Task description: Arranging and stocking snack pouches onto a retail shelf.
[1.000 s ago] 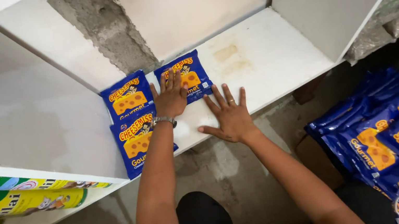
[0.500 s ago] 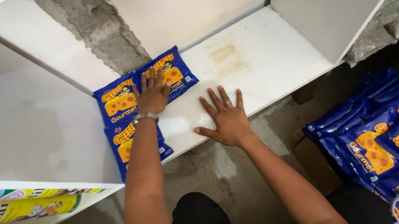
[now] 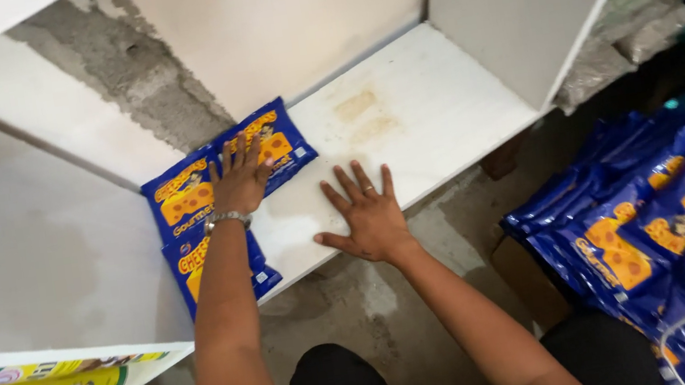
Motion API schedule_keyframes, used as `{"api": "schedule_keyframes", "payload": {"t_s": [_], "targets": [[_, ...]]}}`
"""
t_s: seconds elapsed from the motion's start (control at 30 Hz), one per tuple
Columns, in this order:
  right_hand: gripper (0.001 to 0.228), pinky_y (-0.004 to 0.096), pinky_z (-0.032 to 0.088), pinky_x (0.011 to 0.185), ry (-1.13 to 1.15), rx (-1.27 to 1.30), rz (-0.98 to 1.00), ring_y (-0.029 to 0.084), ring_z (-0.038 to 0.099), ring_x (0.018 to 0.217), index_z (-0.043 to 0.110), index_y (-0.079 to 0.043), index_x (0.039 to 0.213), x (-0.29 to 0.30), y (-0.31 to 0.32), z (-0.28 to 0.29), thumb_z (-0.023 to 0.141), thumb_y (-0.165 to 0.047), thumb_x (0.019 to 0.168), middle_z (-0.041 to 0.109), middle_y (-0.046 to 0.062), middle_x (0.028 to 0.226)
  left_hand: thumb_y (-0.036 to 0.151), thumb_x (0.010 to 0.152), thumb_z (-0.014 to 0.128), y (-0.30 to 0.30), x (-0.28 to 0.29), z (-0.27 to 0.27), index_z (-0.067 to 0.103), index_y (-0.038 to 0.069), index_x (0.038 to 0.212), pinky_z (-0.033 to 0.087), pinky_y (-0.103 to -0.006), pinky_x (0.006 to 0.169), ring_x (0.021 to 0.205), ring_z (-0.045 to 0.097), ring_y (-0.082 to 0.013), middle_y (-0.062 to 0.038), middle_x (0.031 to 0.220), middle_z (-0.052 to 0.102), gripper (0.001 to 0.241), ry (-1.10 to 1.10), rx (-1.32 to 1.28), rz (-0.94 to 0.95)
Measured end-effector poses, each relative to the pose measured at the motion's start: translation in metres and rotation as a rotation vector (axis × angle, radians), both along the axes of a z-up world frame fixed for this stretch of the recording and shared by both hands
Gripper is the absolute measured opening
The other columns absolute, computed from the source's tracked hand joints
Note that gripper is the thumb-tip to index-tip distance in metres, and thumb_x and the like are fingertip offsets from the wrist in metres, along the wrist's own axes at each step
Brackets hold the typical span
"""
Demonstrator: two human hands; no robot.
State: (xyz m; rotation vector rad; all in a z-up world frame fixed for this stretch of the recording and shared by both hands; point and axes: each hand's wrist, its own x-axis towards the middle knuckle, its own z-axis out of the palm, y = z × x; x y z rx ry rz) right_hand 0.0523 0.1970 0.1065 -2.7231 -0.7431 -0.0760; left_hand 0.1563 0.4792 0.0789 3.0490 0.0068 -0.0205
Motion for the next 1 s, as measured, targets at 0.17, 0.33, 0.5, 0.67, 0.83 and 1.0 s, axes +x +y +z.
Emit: {"api": "schedule_keyframes", "payload": {"t_s": [0.17, 0.33, 0.5, 0.67, 0.83, 1.0], "targets": [[0.095, 0.065, 0.003, 0.12, -0.036, 0.066, 0.005, 0.037, 0.013, 0.155, 0.036, -0.017, 0.158, -0.003, -0.015, -0.009, 0.044, -0.079, 0.087, 0.022, 0.016, 0.167, 0.058, 0.102, 0.028, -0.021, 0.007, 0.001, 0.018, 0.034, 0.164, 0.006, -0.0664, 0.121, 0.158, 0.008, -0.0333, -0.002, 0.172, 0.01, 0.068, -0.005, 0.011, -0.004], [0.077, 0.058, 0.018, 0.125, -0.107, 0.427, 0.119, 0.039, 0.028, 0.155, 0.041, -0.015, 0.157, -0.019, -0.085, -0.015, 0.058, -0.058, 0.096, 0.032, 0.02, 0.168, 0.039, 0.099, 0.053, -0.139, 0.0, 0.037, 0.052, 0.018, 0.148, 0.02, -0.0641, 0.116, 0.151, 0.028, -0.0361, -0.011, 0.167, 0.031, 0.053, -0.189, 0.06, -0.167], [0.045, 0.052, 0.039, 0.111, -0.395, 0.535, -0.217, 0.04, 0.05, 0.133, 0.072, -0.014, 0.124, -0.062, -0.208, 0.015, 0.078, -0.021, 0.081, 0.054, 0.018, 0.144, 0.021, 0.097, 0.069, -0.293, -0.044, 0.072, 0.07, 0.009, 0.124, 0.053, -0.0392, 0.101, 0.116, 0.067, -0.0299, -0.013, 0.125, 0.07, 0.03, -0.193, -0.67, -0.806], [0.026, 0.047, 0.046, 0.102, -0.527, 0.51, -0.585, 0.035, 0.058, 0.118, 0.076, -0.01, 0.111, -0.144, -0.338, 0.015, 0.078, -0.015, 0.086, 0.066, 0.014, 0.122, 0.027, 0.096, 0.069, -0.414, -0.102, 0.069, 0.075, 0.01, 0.114, 0.058, -0.0348, 0.083, 0.096, 0.074, -0.0213, -0.008, 0.107, 0.077, 0.026, 0.119, -0.878, -0.9], [0.022, 0.047, 0.047, 0.099, -0.54, 0.402, -0.942, 0.035, 0.061, 0.113, 0.076, -0.007, 0.109, -0.237, -0.42, -0.022, 0.078, -0.018, 0.09, 0.067, 0.014, 0.114, 0.03, 0.096, 0.07, -0.513, -0.137, -0.053, 0.077, 0.006, 0.102, 0.059, -0.0328, 0.078, 0.085, 0.076, -0.0173, -0.006, 0.093, 0.079, 0.026, 0.294, -1.002, -0.948], [0.043, 0.051, 0.042, 0.11, -0.486, 0.376, -1.135, 0.04, 0.055, 0.128, 0.069, -0.01, 0.133, -0.286, -0.456, -0.069, 0.073, -0.034, 0.097, 0.06, 0.02, 0.138, 0.039, 0.091, 0.074, -0.572, -0.176, -0.105, 0.075, 0.002, 0.083, 0.055, -0.0342, 0.062, 0.066, 0.071, -0.0191, -0.01, 0.075, 0.075, 0.038, 0.615, -0.853, -0.7]]}}
